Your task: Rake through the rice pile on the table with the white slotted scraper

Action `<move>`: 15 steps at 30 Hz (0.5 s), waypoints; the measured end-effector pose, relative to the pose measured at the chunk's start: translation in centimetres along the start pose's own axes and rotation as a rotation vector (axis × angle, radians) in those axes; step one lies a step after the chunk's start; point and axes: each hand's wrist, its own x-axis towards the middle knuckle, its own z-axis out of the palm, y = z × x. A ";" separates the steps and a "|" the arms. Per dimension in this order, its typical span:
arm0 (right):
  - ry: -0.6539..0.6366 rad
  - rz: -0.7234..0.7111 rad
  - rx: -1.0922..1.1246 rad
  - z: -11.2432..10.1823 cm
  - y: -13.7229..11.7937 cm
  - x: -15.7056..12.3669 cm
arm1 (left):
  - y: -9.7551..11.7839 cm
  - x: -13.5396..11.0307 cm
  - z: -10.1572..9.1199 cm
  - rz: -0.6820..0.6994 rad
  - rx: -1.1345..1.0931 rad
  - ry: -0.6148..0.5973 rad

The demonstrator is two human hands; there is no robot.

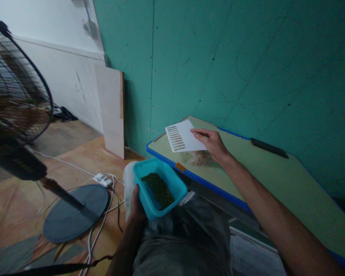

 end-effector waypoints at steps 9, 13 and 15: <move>-0.256 -0.003 0.000 2.7 -2.5 -2.9 | 0.0 -0.4 0.8 0.057 -0.005 0.037; -0.399 -0.071 -0.017 3.7 -3.4 -4.0 | 0.0 -0.5 0.6 0.050 -0.006 0.009; -0.443 -0.142 -0.063 4.1 -3.4 -4.3 | 0.0 -0.4 0.5 0.049 -0.007 -0.020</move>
